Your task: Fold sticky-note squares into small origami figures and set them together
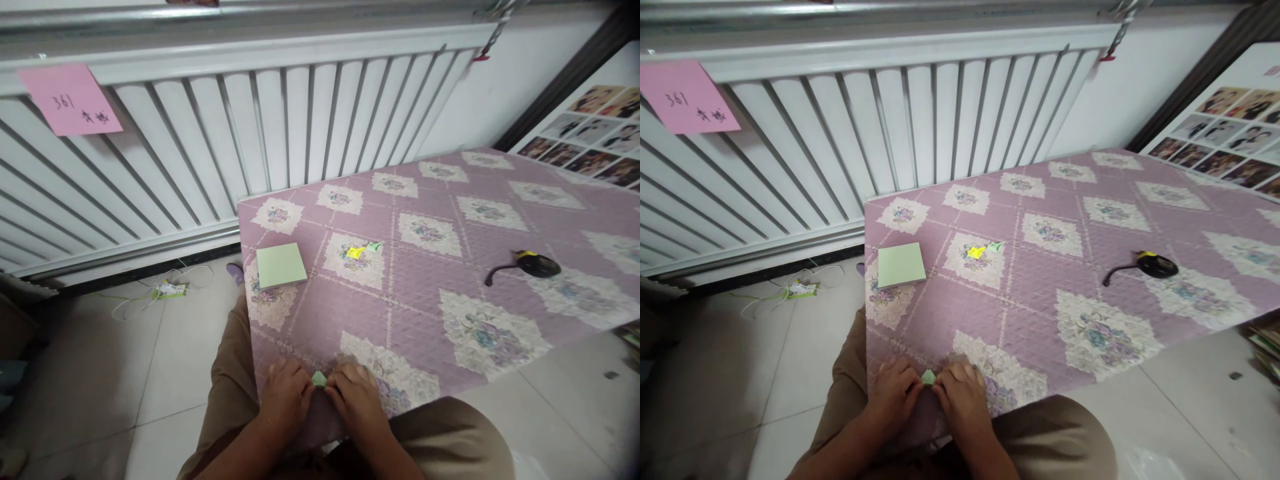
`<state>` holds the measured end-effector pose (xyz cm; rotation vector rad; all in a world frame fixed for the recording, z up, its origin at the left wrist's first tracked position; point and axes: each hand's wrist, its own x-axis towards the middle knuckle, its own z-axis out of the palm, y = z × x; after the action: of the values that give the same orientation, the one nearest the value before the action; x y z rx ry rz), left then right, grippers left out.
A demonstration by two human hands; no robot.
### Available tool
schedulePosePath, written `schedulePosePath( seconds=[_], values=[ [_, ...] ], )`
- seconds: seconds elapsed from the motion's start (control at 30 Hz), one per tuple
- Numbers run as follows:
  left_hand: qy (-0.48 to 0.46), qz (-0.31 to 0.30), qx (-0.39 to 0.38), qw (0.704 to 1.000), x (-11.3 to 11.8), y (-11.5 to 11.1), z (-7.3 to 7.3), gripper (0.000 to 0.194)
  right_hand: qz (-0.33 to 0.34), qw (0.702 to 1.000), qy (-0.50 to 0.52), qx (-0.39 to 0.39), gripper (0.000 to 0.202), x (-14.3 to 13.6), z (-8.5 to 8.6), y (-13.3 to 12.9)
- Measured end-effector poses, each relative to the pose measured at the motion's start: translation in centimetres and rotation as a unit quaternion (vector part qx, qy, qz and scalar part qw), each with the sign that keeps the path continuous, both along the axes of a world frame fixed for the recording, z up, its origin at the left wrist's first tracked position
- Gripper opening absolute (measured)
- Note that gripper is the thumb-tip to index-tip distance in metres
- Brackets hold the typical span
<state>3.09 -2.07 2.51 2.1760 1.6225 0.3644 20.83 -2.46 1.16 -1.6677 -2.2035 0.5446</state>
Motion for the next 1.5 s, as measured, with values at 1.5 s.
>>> schedulePosePath(
  seconds=[1.5],
  values=[
    [0.155, -0.117, -0.166, 0.967, 0.7, 6.3, 4.1, 0.01, -0.083, 0.989, -0.119, 0.003, 0.016, -1.7, 1.4, 0.7]
  ],
)
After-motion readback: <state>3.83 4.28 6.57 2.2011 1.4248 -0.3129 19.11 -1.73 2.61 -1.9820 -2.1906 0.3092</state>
